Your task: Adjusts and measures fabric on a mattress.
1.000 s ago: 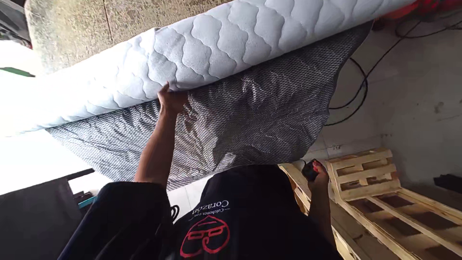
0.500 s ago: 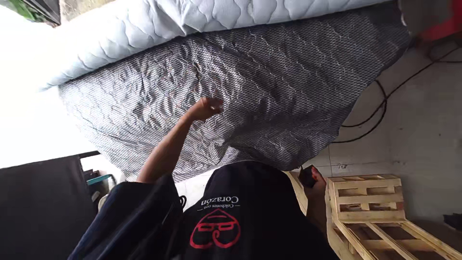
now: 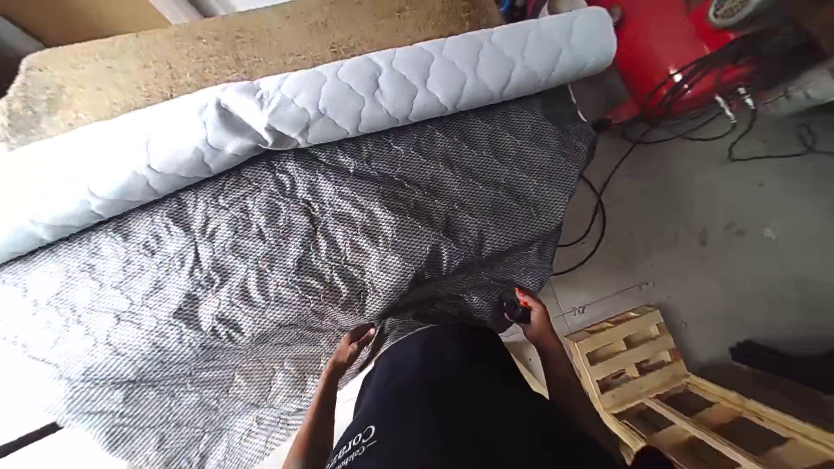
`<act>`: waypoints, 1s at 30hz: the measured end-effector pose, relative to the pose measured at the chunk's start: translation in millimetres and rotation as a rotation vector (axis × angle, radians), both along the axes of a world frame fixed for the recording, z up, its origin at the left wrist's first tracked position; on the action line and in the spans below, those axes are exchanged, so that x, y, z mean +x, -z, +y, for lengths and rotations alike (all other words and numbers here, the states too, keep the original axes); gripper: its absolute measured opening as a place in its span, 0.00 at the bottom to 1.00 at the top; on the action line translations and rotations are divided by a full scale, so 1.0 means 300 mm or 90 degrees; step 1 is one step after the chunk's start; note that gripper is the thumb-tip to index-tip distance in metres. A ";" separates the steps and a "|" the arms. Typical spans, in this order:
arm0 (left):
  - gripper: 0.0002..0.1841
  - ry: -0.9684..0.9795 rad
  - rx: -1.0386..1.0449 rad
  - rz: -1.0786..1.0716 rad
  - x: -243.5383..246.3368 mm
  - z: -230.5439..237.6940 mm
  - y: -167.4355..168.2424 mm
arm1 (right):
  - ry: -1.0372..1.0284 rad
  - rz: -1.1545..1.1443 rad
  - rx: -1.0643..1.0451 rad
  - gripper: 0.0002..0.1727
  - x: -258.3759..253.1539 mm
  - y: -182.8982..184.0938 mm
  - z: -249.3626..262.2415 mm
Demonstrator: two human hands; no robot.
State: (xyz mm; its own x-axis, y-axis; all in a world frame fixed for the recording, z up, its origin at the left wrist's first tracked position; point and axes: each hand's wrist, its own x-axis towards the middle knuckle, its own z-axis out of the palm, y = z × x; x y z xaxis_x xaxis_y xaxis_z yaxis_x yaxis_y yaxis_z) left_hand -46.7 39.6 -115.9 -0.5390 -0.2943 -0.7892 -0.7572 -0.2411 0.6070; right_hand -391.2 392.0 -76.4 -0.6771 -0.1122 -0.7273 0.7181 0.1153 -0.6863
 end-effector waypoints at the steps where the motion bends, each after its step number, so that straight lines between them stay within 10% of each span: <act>1: 0.22 0.069 -0.076 0.062 -0.085 -0.017 -0.036 | -0.004 0.013 -0.009 0.21 -0.019 -0.018 -0.011; 8: 0.28 0.123 -0.672 0.204 -0.443 -0.098 -0.155 | -0.032 0.074 -0.079 0.24 0.032 -0.068 0.152; 18: 0.55 0.298 -0.709 -0.102 -0.679 -0.047 -0.034 | 0.323 -0.028 -0.065 0.24 0.282 0.032 0.613; 30: 0.58 0.377 -0.777 -0.042 -1.425 0.101 0.037 | 0.379 -0.089 -0.063 0.23 -0.104 0.109 0.740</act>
State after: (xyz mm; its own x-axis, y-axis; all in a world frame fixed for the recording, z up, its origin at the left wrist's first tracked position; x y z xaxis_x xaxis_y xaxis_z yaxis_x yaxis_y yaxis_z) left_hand -474.0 69.9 -126.9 -0.7993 -0.5576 -0.2240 -0.5943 0.7889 0.1568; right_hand -422.3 613.9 -109.2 -0.5436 0.1846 -0.8188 0.7234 -0.3917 -0.5686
